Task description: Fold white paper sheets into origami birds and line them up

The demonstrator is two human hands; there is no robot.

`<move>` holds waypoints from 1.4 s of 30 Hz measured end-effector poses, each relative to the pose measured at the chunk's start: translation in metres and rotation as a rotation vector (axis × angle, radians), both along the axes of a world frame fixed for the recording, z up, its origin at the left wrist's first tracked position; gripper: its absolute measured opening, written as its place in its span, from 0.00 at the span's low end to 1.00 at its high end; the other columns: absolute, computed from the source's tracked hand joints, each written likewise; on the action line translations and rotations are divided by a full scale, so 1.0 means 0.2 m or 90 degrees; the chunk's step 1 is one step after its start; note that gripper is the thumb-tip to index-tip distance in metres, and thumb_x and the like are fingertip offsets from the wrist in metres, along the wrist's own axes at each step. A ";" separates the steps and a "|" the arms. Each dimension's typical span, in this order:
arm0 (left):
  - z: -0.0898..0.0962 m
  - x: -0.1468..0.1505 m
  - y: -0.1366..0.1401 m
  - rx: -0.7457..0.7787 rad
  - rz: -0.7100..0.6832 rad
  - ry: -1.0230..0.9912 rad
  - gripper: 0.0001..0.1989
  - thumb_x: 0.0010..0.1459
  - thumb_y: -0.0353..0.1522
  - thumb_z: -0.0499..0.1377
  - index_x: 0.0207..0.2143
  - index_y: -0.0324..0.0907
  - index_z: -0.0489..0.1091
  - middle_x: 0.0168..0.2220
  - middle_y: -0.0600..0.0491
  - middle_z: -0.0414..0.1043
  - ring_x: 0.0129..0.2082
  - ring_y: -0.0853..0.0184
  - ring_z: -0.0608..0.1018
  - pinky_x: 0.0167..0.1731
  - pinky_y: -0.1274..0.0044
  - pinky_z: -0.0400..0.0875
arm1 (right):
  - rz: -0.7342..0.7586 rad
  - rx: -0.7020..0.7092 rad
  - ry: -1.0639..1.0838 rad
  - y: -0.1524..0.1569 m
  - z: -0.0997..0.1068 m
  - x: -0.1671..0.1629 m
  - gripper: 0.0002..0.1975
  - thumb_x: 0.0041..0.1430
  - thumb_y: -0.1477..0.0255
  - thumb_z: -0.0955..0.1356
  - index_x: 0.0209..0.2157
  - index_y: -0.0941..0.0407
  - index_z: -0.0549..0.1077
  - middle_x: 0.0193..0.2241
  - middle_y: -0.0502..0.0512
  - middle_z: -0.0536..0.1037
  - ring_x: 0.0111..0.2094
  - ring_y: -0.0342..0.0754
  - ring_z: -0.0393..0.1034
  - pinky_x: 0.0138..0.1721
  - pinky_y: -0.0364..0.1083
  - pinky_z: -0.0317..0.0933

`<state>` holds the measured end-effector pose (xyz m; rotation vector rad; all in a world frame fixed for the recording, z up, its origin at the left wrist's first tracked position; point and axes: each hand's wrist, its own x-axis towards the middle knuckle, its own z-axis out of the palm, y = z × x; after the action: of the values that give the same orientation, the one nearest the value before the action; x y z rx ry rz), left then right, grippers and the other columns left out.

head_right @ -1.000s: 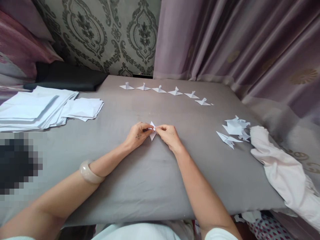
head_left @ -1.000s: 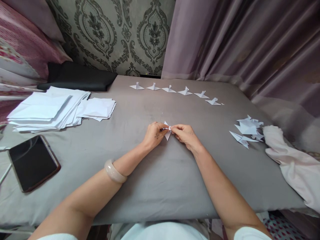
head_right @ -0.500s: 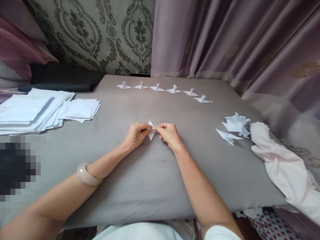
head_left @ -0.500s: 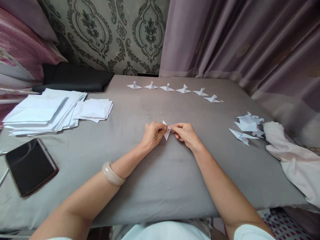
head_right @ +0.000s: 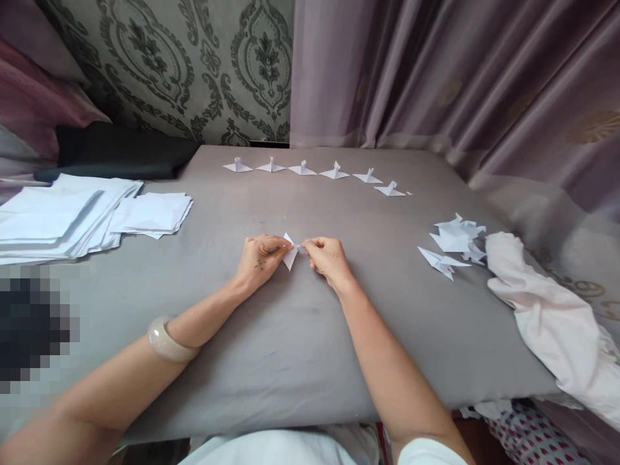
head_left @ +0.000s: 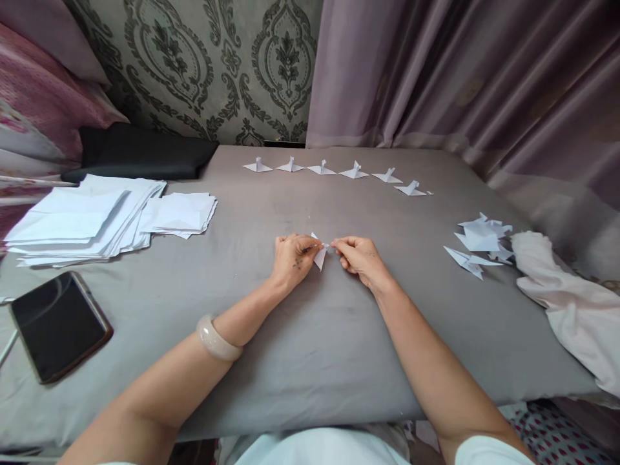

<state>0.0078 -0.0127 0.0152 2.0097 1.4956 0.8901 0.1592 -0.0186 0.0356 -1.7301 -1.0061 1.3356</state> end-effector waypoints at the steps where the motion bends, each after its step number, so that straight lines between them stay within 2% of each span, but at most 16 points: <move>1: 0.00 0.00 0.00 0.010 0.012 -0.002 0.05 0.57 0.30 0.60 0.31 0.45 0.77 0.35 0.54 0.80 0.38 0.65 0.77 0.49 0.69 0.58 | -0.003 0.004 0.002 0.00 0.00 0.00 0.06 0.52 0.71 0.67 0.25 0.58 0.69 0.12 0.43 0.63 0.10 0.33 0.49 0.10 0.37 0.38; 5: -0.01 -0.01 0.02 0.034 0.069 -0.008 0.06 0.58 0.31 0.59 0.31 0.44 0.76 0.35 0.53 0.79 0.39 0.64 0.76 0.46 0.70 0.61 | 0.000 0.022 0.007 -0.01 0.00 0.00 0.06 0.54 0.71 0.66 0.28 0.59 0.71 0.15 0.43 0.65 0.11 0.33 0.52 0.11 0.37 0.41; 8: -0.02 -0.02 0.02 0.002 0.080 -0.006 0.05 0.56 0.33 0.61 0.35 0.43 0.75 0.34 0.52 0.77 0.37 0.64 0.75 0.42 0.71 0.64 | 0.011 0.045 -0.007 -0.02 -0.02 0.00 0.07 0.54 0.69 0.65 0.29 0.59 0.71 0.15 0.42 0.64 0.11 0.34 0.51 0.12 0.37 0.42; 12: -0.02 -0.05 0.01 -0.011 0.104 0.024 0.16 0.51 0.33 0.64 0.44 0.43 0.72 0.44 0.49 0.72 0.44 0.61 0.72 0.47 0.68 0.63 | 0.034 0.100 -0.039 -0.04 -0.07 0.03 0.10 0.54 0.66 0.65 0.30 0.59 0.72 0.15 0.42 0.65 0.11 0.34 0.51 0.14 0.37 0.46; 15: -0.01 -0.07 0.01 -0.034 0.122 0.060 0.10 0.52 0.33 0.62 0.39 0.44 0.73 0.46 0.48 0.69 0.48 0.58 0.69 0.50 0.65 0.61 | 0.044 0.127 -0.068 -0.04 -0.10 0.04 0.12 0.53 0.64 0.66 0.30 0.58 0.73 0.16 0.43 0.66 0.12 0.35 0.53 0.15 0.38 0.49; 19: -0.02 -0.08 0.02 -0.044 0.115 0.090 0.04 0.52 0.33 0.61 0.30 0.43 0.74 0.46 0.50 0.70 0.48 0.57 0.68 0.50 0.65 0.60 | 0.059 0.142 -0.114 -0.04 -0.13 0.04 0.13 0.53 0.62 0.65 0.30 0.58 0.74 0.16 0.44 0.67 0.14 0.37 0.58 0.18 0.39 0.53; 22: -0.02 -0.05 0.02 -0.025 0.112 0.094 0.08 0.53 0.36 0.61 0.25 0.42 0.74 0.44 0.50 0.71 0.47 0.58 0.68 0.49 0.66 0.60 | 0.061 0.193 -0.193 -0.04 -0.12 0.03 0.13 0.54 0.63 0.65 0.30 0.57 0.75 0.19 0.48 0.72 0.19 0.41 0.64 0.23 0.41 0.58; 25: -0.01 -0.01 0.00 -0.021 0.074 0.080 0.10 0.54 0.39 0.60 0.26 0.43 0.75 0.44 0.50 0.72 0.47 0.58 0.69 0.49 0.65 0.59 | 0.045 0.264 -0.294 -0.05 -0.11 0.03 0.12 0.55 0.65 0.64 0.29 0.57 0.75 0.24 0.52 0.76 0.26 0.44 0.69 0.32 0.43 0.61; 29: 0.02 -0.01 -0.01 -0.017 0.086 0.081 0.06 0.54 0.32 0.56 0.29 0.42 0.74 0.42 0.51 0.73 0.45 0.60 0.70 0.47 0.67 0.60 | 0.050 0.332 -0.372 -0.07 -0.11 0.02 0.09 0.56 0.70 0.64 0.31 0.56 0.76 0.28 0.52 0.77 0.27 0.44 0.69 0.35 0.44 0.61; 32: 0.01 -0.05 0.01 -0.006 0.105 0.104 0.12 0.53 0.26 0.53 0.35 0.43 0.74 0.43 0.51 0.74 0.45 0.59 0.70 0.45 0.67 0.60 | 0.094 0.368 -0.418 -0.08 -0.12 0.00 0.10 0.57 0.72 0.64 0.34 0.55 0.76 0.31 0.53 0.76 0.29 0.43 0.69 0.37 0.43 0.61; 37: -0.02 -0.07 0.03 0.002 0.065 0.165 0.17 0.54 0.25 0.50 0.41 0.43 0.75 0.47 0.49 0.73 0.47 0.57 0.70 0.44 0.67 0.60 | 0.180 0.328 -0.505 -0.10 -0.11 -0.08 0.10 0.60 0.68 0.64 0.39 0.52 0.76 0.36 0.53 0.75 0.35 0.45 0.71 0.37 0.43 0.61; 42: -0.03 -0.07 0.01 -0.007 0.053 0.187 0.19 0.54 0.24 0.49 0.42 0.45 0.75 0.45 0.48 0.72 0.46 0.56 0.69 0.43 0.65 0.59 | 0.182 0.269 -0.603 -0.08 -0.07 -0.15 0.12 0.60 0.61 0.64 0.38 0.52 0.74 0.39 0.54 0.75 0.37 0.48 0.71 0.36 0.44 0.60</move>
<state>-0.0064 -0.0104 0.0096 2.1555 1.7462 0.6350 0.1296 -0.0343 0.0210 -1.9169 -1.9396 0.3151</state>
